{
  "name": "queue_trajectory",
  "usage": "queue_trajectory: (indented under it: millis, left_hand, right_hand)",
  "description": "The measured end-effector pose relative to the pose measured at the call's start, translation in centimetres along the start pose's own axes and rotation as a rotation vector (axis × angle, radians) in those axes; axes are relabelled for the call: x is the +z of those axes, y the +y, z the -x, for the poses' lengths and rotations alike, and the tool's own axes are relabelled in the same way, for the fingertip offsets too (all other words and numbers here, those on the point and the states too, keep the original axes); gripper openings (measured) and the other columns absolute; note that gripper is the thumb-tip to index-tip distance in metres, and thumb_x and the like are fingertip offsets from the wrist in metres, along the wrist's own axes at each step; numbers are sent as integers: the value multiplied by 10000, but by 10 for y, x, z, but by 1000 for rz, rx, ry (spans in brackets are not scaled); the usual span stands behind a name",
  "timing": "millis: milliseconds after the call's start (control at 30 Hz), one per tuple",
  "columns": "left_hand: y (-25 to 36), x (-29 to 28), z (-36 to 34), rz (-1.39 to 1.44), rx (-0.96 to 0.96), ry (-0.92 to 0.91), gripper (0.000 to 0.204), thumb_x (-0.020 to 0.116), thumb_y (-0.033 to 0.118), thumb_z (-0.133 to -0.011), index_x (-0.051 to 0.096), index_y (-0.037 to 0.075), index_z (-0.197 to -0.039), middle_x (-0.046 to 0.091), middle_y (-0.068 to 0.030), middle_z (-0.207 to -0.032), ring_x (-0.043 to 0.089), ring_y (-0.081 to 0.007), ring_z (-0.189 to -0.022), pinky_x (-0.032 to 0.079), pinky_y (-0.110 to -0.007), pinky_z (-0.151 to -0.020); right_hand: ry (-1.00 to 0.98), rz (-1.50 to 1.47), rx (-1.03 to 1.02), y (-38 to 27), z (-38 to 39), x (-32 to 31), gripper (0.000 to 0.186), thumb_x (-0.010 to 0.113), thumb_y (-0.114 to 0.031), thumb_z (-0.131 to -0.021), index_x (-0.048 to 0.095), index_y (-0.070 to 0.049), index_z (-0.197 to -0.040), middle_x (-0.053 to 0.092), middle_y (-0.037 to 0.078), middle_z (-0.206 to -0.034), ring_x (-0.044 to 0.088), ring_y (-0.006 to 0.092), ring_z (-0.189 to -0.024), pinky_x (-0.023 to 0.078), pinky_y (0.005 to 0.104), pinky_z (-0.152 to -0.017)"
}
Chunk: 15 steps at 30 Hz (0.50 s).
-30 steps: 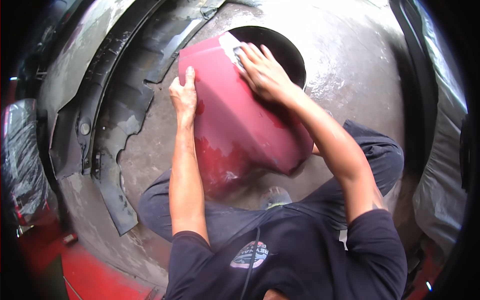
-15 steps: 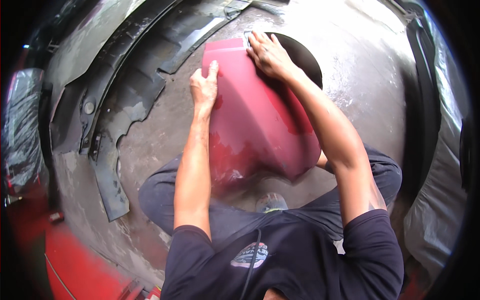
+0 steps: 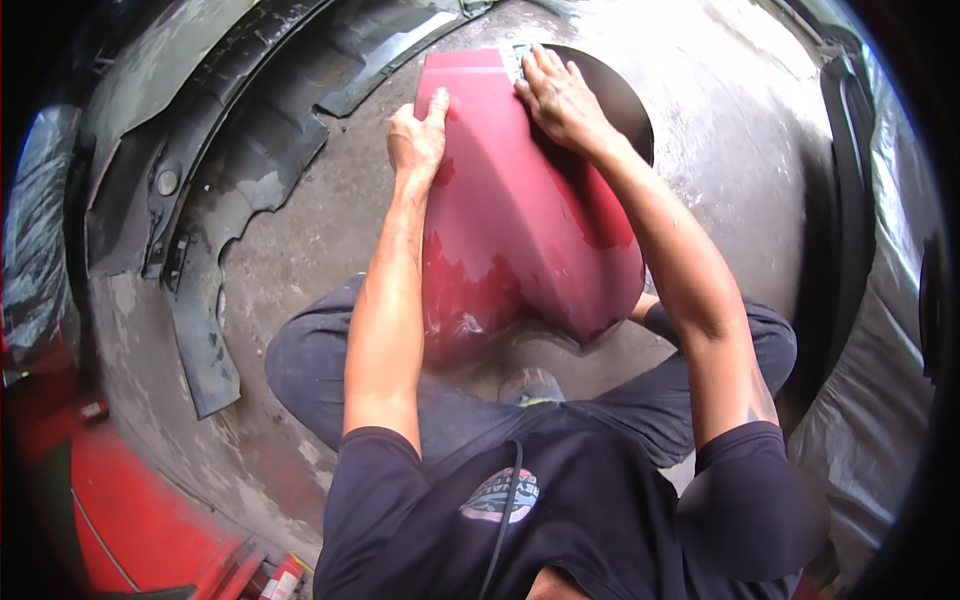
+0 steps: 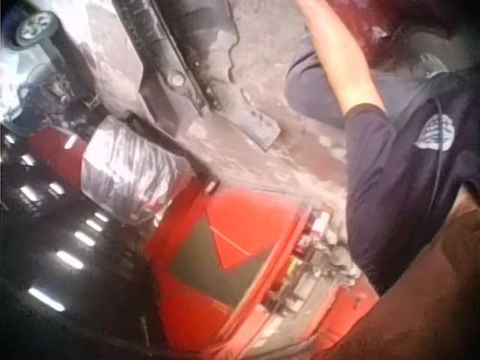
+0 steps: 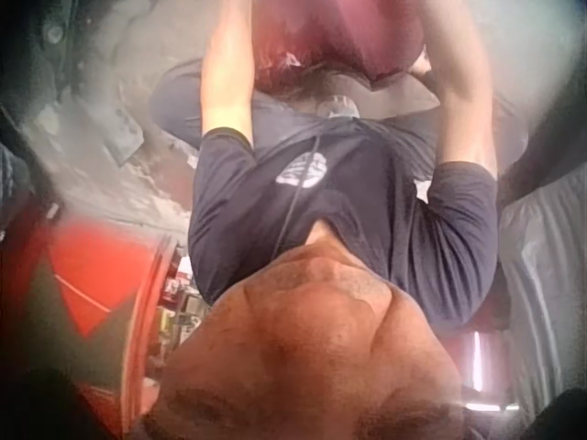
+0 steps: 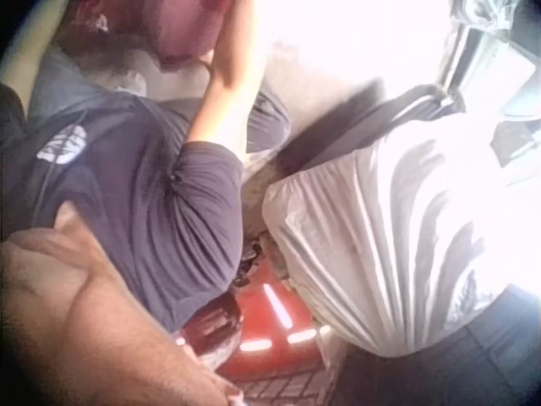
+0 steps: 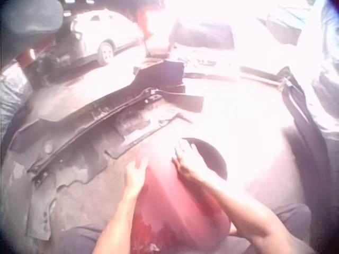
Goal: The person sits on the floor and sands a red car fender with a sanding block. They then wipe the part with a wet cloth and rinse the cloth in a bucket of water before wiping the part again.
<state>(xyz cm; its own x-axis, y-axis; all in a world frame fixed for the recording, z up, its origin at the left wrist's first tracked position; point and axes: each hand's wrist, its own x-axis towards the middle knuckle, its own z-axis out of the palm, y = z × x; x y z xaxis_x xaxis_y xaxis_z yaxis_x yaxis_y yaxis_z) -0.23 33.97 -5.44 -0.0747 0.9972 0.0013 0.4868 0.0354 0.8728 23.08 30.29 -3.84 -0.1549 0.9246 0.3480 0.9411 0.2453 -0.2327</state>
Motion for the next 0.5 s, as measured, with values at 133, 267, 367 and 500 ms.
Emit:
queue_trajectory:
  millis: [133, 267, 367, 500]
  left_hand:
    - [-14, -8, 0, -28, 65, 67, 586, 703, 537, -947, 747, -47, -928, 743, -162, -815, 685, -240, -731, 536, -400, -720]
    - [0, -6, 3, 3, -21, -50, 549, 684, 601, -909, 777, 61, -954, 769, -181, -887, 744, -347, -880, 553, -445, -815]
    - [-4, -1, -3, 102, -12, -77, 511, 681, 576, -917, 789, 76, -926, 770, -168, -870, 746, -326, -852, 556, -438, -797]
    - [1, -7, -3, 84, -14, -53, 573, 729, 511, -943, 739, -61, -976, 743, -142, -831, 685, -197, -753, 545, -376, -692]
  right_hand:
    - [-136, 7, -110, -44, 97, -29, 541, 527, -271, -1069, 450, 38, -1506, 421, 225, -1601, 314, 378, -1544, 231, 534, -1257]
    - [-101, 33, -150, -14, 72, -25, 511, 494, -283, -1078, 470, -1, -1503, 428, 197, -1604, 335, 357, -1535, 243, 571, -1243]
    - [-47, 24, -44, 7, -6, 3, 501, 483, -316, -1072, 479, 12, -1451, 470, 218, -1552, 379, 396, -1493, 296, 594, -1207]
    - [-71, 107, -177, -6, 43, -8, 495, 504, -303, -1068, 471, 22, -1439, 465, 235, -1547, 381, 397, -1490, 296, 586, -1206]
